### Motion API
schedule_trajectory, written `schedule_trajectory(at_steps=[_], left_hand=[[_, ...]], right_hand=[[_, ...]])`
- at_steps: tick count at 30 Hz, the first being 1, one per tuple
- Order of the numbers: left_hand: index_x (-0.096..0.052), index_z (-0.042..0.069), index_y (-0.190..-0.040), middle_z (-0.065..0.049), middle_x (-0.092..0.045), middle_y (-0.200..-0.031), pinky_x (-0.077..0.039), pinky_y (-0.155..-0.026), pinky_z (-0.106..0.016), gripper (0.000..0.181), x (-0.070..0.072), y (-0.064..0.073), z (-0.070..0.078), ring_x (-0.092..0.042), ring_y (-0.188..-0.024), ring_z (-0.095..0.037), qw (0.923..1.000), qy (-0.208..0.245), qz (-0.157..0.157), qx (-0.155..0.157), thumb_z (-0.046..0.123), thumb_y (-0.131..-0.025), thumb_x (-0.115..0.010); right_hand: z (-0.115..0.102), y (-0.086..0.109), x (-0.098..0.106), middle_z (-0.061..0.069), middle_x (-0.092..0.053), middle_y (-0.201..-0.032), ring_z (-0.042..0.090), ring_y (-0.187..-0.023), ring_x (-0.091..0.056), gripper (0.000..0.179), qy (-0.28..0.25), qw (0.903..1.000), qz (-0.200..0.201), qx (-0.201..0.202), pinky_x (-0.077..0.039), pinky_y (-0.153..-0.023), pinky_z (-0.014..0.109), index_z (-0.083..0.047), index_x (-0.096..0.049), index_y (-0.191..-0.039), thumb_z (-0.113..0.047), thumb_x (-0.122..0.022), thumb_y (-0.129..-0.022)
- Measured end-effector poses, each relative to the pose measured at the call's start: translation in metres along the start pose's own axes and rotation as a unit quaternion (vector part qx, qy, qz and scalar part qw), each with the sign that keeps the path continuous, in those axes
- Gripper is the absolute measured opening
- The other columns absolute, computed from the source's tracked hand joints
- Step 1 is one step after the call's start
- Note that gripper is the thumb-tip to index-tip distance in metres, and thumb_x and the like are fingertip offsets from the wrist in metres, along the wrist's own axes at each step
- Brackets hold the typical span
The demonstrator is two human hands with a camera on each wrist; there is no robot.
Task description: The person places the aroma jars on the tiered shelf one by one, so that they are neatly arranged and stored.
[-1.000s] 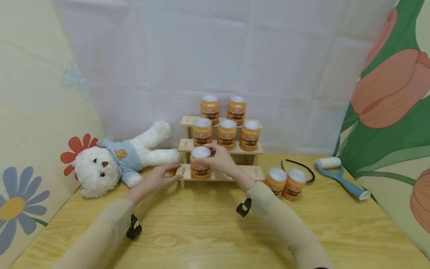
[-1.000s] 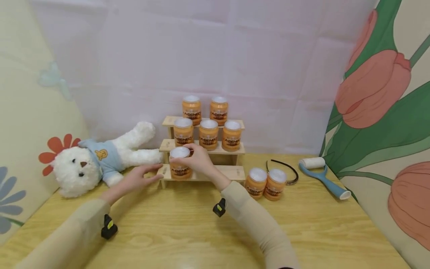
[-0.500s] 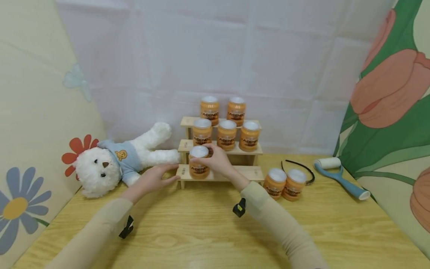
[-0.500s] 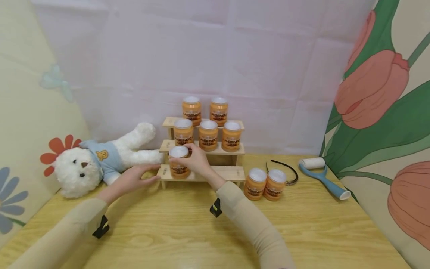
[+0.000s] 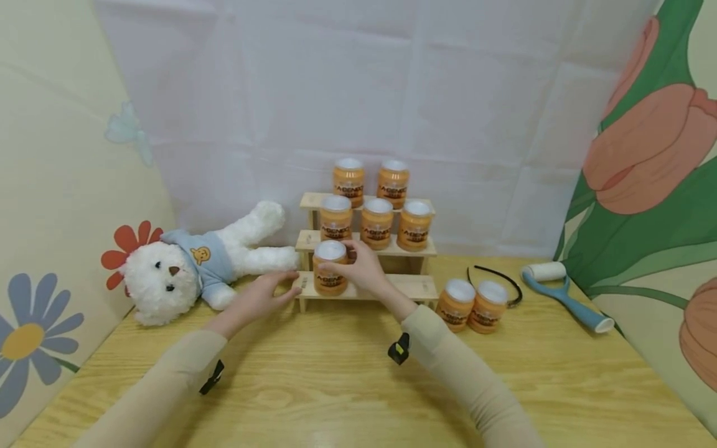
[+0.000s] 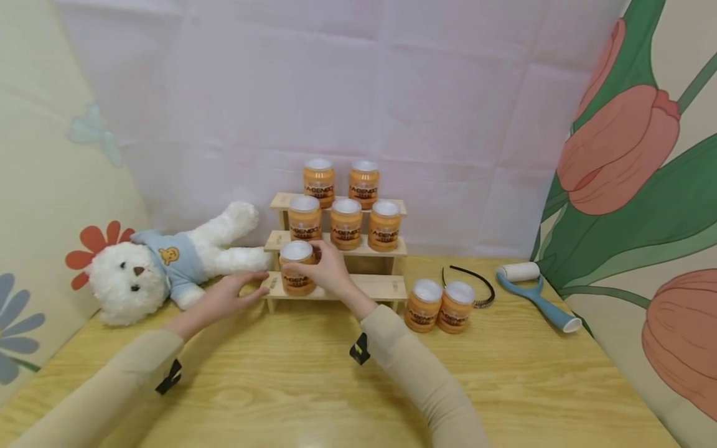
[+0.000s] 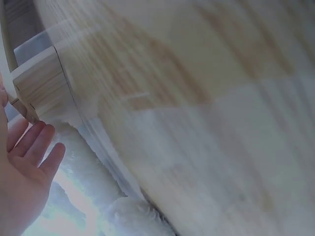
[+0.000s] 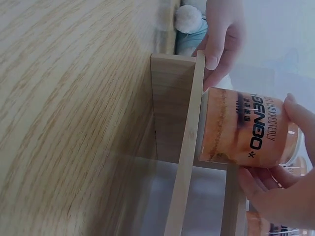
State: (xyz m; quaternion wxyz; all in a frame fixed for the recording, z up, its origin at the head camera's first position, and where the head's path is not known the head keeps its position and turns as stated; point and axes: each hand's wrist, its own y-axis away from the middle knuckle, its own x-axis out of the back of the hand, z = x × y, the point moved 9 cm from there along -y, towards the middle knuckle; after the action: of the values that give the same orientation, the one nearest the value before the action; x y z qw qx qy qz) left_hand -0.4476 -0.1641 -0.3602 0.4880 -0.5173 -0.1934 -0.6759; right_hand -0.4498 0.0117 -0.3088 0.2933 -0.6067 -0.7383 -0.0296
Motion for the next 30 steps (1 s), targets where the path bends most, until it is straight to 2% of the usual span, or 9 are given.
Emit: schedule_trajectory(at_steps=[6, 11, 19, 26, 30], left_hand=[[-0.053, -0.002, -0.130, -0.023, -0.049, -0.136, -0.041, -0.100, -0.055, 0.048, 0.002, 0.000, 0.001, -0.048, -0.123, -0.041, 0.9993, 0.037, 0.005, -0.010, 0.032, -0.096, -0.055], [-0.053, -0.002, -0.131, -0.024, -0.049, -0.136, -0.043, -0.099, -0.054, 0.049, 0.002, 0.000, 0.000, -0.048, -0.122, -0.041, 0.9987, 0.050, 0.003, -0.010, 0.032, -0.096, -0.055], [-0.055, -0.004, -0.128, -0.025, -0.050, -0.134, -0.047, -0.096, -0.052, 0.048, -0.002, -0.001, -0.003, -0.051, -0.119, -0.040, 0.9982, 0.055, 0.012, -0.020, 0.030, -0.094, -0.058], [-0.054, -0.003, -0.129, -0.025, -0.050, -0.135, -0.047, -0.096, -0.052, 0.050, -0.002, -0.001, -0.005, -0.050, -0.120, -0.040, 0.9979, 0.062, 0.010, -0.017, 0.033, -0.095, -0.056], [-0.054, -0.003, -0.130, -0.024, -0.050, -0.135, -0.046, -0.096, -0.052, 0.051, -0.002, -0.001, -0.004, -0.050, -0.120, -0.040, 0.9978, 0.064, 0.007, -0.015, 0.034, -0.095, -0.055]], right_hand=[[0.000, 0.000, 0.001, 0.005, -0.061, -0.113, 0.015, -0.096, -0.059, 0.053, 0.003, 1.0000, 0.003, 0.003, -0.052, -0.078, 0.026, -0.010, -0.058, -0.124, -0.033, -0.076, -0.080], [-0.002, 0.001, 0.001, 0.005, -0.062, -0.113, 0.015, -0.098, -0.059, 0.052, 0.009, 0.9999, 0.002, 0.012, -0.052, -0.078, 0.026, -0.010, -0.058, -0.124, -0.033, -0.075, -0.081], [-0.001, 0.004, 0.004, 0.006, -0.061, -0.114, 0.016, -0.098, -0.059, 0.056, 0.016, 0.9998, 0.006, 0.001, -0.053, -0.077, 0.026, -0.009, -0.056, -0.127, -0.034, -0.075, -0.081], [0.002, 0.005, 0.005, 0.006, -0.062, -0.115, 0.018, -0.101, -0.060, 0.054, 0.031, 0.9995, -0.008, -0.006, -0.053, -0.081, 0.028, -0.010, -0.056, -0.126, -0.035, -0.073, -0.082], [0.008, 0.010, 0.009, 0.005, -0.061, -0.122, 0.019, -0.108, -0.060, 0.059, 0.023, 0.9994, -0.018, -0.021, -0.052, -0.088, 0.031, -0.011, -0.053, -0.131, -0.036, -0.073, -0.081]])
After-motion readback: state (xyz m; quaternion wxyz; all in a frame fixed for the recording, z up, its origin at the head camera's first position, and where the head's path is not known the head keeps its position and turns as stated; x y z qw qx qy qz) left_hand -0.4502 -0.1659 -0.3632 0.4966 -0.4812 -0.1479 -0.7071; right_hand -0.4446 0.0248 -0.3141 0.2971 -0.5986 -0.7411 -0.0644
